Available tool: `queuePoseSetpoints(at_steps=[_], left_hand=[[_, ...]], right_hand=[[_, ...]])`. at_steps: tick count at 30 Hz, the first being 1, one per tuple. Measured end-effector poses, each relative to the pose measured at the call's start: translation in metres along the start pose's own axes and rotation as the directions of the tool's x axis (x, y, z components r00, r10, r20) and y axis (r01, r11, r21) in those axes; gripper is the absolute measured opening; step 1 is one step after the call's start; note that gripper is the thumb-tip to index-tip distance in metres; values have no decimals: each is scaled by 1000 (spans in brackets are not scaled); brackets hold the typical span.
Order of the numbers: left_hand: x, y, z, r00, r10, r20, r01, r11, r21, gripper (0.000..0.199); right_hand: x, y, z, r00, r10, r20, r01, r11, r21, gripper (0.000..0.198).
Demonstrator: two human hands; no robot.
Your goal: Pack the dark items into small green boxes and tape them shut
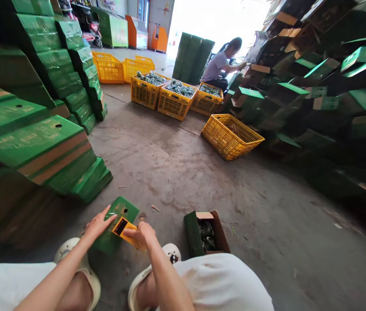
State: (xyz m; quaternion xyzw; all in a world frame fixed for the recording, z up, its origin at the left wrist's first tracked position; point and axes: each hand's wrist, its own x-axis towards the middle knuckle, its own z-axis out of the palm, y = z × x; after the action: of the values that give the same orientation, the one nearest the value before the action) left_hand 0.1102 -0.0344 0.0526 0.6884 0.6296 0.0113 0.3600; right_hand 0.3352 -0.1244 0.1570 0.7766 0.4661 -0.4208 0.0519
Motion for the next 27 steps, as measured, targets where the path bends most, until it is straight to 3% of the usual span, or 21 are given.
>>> queuePoseSetpoints(at_steps=[3,6,15,21,27], left_hand=[[-4,-5,-4,998,-25,-62,28,999,40,72],[-4,-14,-4,997,-73,-36,74,996,40,67],[15,-29,-1,994,-43,97,59,985,-163,67],[23,-32,2,991,-52,124,82,967,-243,70],[32,-33,4,991,-79,106,109,942,-317,58]], right_hand=[[4,-20,7,1000,-13,6,13,1000,-20,58],[3,-29,6,1000,-16,0,16,999,-29,57],[-30,41,-16,996,45,80,-48,998,39,56],[-8,33,4,996,78,36,-80,996,42,48],[0,44,8,998,-63,12,61,987,149,55]])
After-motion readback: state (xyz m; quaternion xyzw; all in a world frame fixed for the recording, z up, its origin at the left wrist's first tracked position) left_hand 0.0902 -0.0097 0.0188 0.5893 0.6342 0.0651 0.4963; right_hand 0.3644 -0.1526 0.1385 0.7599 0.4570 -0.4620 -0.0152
